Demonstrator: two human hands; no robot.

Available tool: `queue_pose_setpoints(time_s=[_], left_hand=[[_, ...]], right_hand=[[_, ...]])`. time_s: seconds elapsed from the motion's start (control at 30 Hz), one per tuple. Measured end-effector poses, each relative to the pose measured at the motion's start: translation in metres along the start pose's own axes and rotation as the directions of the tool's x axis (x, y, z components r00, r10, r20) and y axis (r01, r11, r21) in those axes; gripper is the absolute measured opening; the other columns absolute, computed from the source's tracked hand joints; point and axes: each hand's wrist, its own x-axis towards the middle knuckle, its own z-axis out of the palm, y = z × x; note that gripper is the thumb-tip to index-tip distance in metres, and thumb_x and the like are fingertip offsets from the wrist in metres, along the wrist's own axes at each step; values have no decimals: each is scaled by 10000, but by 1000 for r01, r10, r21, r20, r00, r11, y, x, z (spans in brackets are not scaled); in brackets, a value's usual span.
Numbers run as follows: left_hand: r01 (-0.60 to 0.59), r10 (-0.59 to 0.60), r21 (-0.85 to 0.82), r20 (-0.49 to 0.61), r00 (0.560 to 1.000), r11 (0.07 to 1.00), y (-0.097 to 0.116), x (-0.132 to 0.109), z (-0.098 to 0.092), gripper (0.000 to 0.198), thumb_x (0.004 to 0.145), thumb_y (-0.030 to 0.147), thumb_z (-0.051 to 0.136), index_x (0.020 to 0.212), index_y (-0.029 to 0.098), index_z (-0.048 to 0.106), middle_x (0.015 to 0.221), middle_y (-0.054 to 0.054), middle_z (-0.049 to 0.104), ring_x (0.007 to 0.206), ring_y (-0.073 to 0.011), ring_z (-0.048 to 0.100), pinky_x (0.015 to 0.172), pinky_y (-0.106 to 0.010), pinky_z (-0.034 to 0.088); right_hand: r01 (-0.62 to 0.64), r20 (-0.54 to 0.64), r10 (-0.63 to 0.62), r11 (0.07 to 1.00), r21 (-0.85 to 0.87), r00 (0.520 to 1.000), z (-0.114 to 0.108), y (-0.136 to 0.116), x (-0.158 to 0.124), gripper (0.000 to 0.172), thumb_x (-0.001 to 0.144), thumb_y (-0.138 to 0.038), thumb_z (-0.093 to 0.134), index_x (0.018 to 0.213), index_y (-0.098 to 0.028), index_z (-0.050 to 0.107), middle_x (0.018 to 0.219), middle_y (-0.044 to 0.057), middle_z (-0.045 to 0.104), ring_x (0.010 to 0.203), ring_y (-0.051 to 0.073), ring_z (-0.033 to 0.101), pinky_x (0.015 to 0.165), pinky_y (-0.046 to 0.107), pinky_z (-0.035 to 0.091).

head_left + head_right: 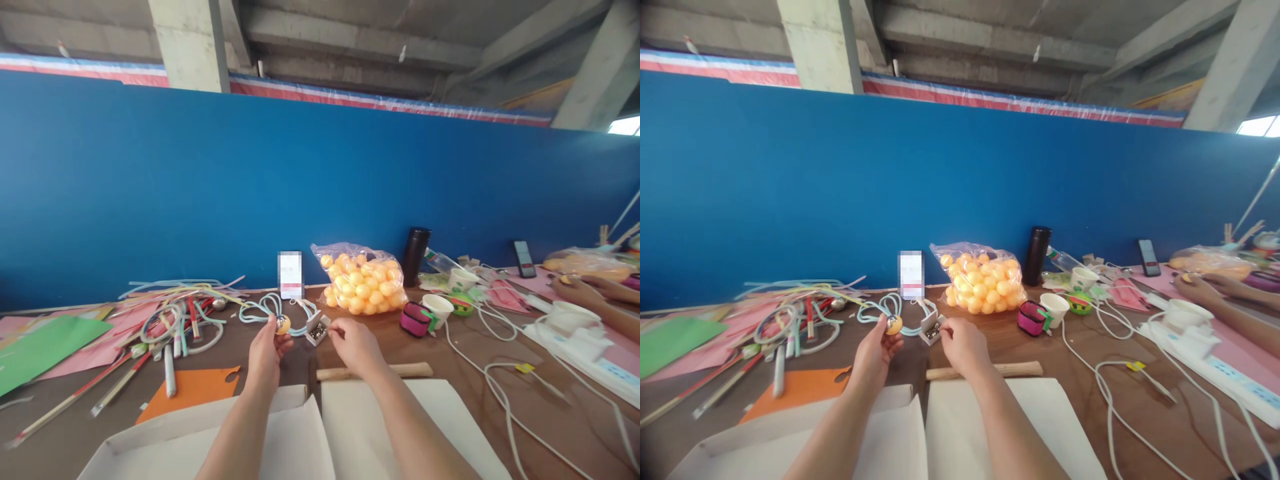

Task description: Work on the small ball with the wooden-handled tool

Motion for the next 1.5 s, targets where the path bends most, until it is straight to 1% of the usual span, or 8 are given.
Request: queue_pose_setpoints(time_s=[0.1,0.23,0.3,0.5,0.87,1.03,1.3,1.5], left_hand=[[-6,6,10,-4,1000,1000,1,-2,1,303,733,392,710,832,116,636,708,-32,629,547,-95,591,494,-209,521],[-6,6,4,-6,1000,1000,1,-3,2,313,723,396,717,835,116,635,725,-30,629,547,-89,587,495,-204,516],[2,-2,5,-8,1000,1000,1,-2,1,315,720,400,720,829,118,632,708,-28,626,546,-92,589,495,-205,516],[13,-13,18,-11,1000,1000,-2,1,2,315,704,385,741,834,121,632,711,-38,642,537,-92,588,488,-210,521],[21,-20,26,-24,999,999,-4,2,4,308,720,386,727,836,114,643,723,-48,654,521,-93,594,475,-212,521],[26,-25,36,-23,999,999,-4,1,5,314,719,393,725,834,112,648,711,-47,649,527,-99,595,477,-218,522],[23,-23,17,-5,1000,1000,-2,-2,6,312,719,402,724,812,114,647,679,-44,636,527,-101,590,487,-221,525],[28,-28,10,-8,1000,1000,-2,-3,7,329,677,390,759,817,114,646,682,-35,641,519,-99,590,477,-216,521]], right_hand=[[-9,-9,8,998,-56,1000,0,-11,14,233,896,-292,465,953,-271,689,987,9,710,917,170,633,692,235,403],[2,71,8,991,-137,997,4,-22,33,170,813,-248,558,772,-260,722,873,14,730,862,185,656,671,245,417],[1,103,17,985,-171,995,7,-25,39,137,769,-228,594,745,-247,727,857,31,734,858,201,667,672,254,431],[-39,132,71,974,-225,989,19,-26,48,169,727,-250,620,851,-225,733,917,80,740,898,255,684,686,299,476],[-35,134,72,964,-263,988,25,-28,48,192,784,-222,585,922,-202,717,961,117,736,937,278,685,723,327,492],[-24,129,58,966,-256,990,26,-27,50,169,778,-249,612,908,-220,715,947,99,735,932,267,683,725,312,483],[-17,121,45,974,-225,992,29,-25,53,170,780,-226,582,885,-241,715,939,74,732,917,243,683,699,288,468],[-8,105,33,975,-224,994,34,-22,52,203,797,-216,567,951,-243,696,976,78,713,934,229,672,702,281,464]])
